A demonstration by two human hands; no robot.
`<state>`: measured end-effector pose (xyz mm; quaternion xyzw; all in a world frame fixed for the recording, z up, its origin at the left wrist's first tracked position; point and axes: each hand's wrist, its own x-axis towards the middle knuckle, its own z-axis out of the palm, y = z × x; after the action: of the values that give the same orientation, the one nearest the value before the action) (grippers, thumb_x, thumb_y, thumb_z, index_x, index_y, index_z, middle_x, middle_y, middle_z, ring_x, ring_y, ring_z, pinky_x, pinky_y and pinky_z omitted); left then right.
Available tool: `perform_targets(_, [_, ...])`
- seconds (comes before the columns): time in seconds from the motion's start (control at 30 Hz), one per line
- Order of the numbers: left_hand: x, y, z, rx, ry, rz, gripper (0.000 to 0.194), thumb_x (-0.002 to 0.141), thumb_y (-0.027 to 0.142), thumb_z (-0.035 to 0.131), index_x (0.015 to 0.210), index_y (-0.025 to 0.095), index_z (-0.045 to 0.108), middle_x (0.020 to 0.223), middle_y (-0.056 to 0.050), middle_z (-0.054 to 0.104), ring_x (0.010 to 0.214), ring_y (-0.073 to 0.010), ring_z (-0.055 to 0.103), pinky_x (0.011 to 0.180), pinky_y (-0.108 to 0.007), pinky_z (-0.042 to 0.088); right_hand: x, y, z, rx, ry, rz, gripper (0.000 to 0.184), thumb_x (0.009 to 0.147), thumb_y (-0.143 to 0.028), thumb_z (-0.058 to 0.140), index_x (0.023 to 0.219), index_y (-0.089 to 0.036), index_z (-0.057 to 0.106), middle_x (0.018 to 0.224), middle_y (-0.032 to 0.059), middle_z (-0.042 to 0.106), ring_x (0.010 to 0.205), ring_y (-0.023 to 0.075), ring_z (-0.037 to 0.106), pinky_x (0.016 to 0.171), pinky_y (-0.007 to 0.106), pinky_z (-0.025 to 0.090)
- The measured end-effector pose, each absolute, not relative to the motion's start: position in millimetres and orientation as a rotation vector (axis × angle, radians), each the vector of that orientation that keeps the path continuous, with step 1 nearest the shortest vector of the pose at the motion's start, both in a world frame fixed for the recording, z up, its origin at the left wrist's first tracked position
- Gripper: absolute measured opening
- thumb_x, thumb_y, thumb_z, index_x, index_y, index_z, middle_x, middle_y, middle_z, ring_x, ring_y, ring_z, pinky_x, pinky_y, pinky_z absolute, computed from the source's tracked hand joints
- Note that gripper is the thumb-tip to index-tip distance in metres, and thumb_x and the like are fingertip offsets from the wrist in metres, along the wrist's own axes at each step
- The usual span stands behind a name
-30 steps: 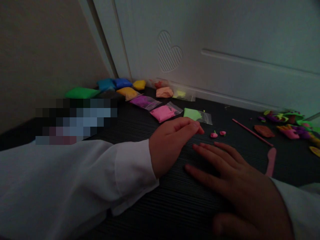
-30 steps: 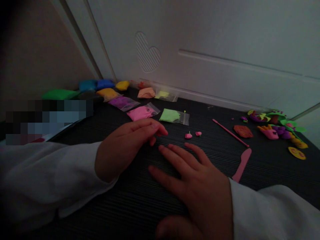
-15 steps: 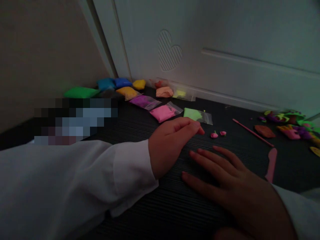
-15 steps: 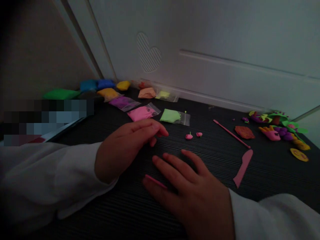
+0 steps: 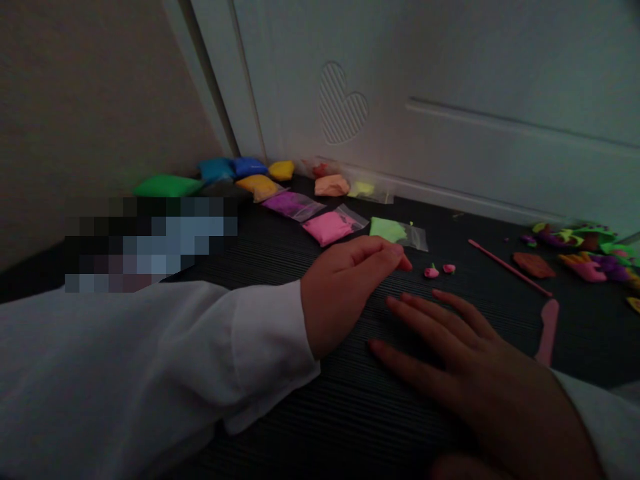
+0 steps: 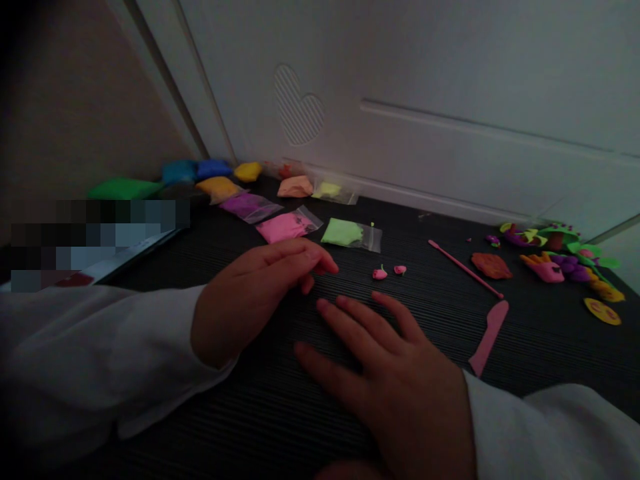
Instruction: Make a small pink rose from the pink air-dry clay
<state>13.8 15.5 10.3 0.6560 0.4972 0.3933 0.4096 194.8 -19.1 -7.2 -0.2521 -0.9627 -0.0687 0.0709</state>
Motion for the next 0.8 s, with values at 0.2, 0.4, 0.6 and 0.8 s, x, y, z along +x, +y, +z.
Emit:
perform_targets(0.2, [14, 17, 9, 1.633, 1.267, 0.995, 0.027, 0.085, 0.034, 0.041, 0.075, 0.02, 0.062, 0.056, 0.005, 0.049, 0.054, -0.0092, 0.046, 0.052, -0.021, 0.034, 197, -15, -8, -0.873, -2.86, -0.085, 0.068, 0.075, -0.065, 0.036, 0.129, -0.025, 0.04, 0.137, 0.0134, 0.035, 0.121, 0.0338, 0.033, 0.092, 0.059, 0.027])
perform_targets(0.4, [13, 16, 8, 1.579, 1.188, 1.011, 0.025, 0.085, 0.032, 0.042, 0.077, 0.02, 0.062, 0.059, 0.006, 0.049, 0.059, -0.0082, 0.046, 0.056, -0.018, 0.035, 202, -10, -2, -0.96, -2.698, -0.04, 0.056, 0.082, -0.052, 0.038, 0.129, -0.022, 0.037, 0.138, 0.0104, 0.032, 0.123, 0.0294, 0.03, 0.094, 0.054, 0.027])
perform_targets(0.6, [13, 15, 7, 1.553, 1.176, 1.022, 0.023, 0.085, 0.03, 0.043, 0.076, 0.02, 0.061, 0.058, 0.006, 0.047, 0.058, -0.0072, 0.044, 0.055, -0.017, 0.033, 195, -11, 0, -1.035, -2.574, 0.108, 0.024, 0.077, -0.031, 0.056, 0.1, -0.023, 0.057, 0.119, 0.0051, 0.051, 0.11, 0.0206, 0.045, 0.091, 0.041, 0.037])
perform_targets(0.8, [13, 15, 8, 1.595, 1.209, 0.985, 0.024, 0.085, 0.032, 0.042, 0.077, 0.02, 0.061, 0.059, 0.006, 0.048, 0.058, -0.0085, 0.045, 0.055, -0.019, 0.033, 185, -10, 0, -0.963, -2.535, 0.209, 0.013, 0.073, -0.024, 0.059, 0.086, -0.023, 0.061, 0.112, 0.0055, 0.056, 0.104, 0.0215, 0.048, 0.089, 0.043, 0.037])
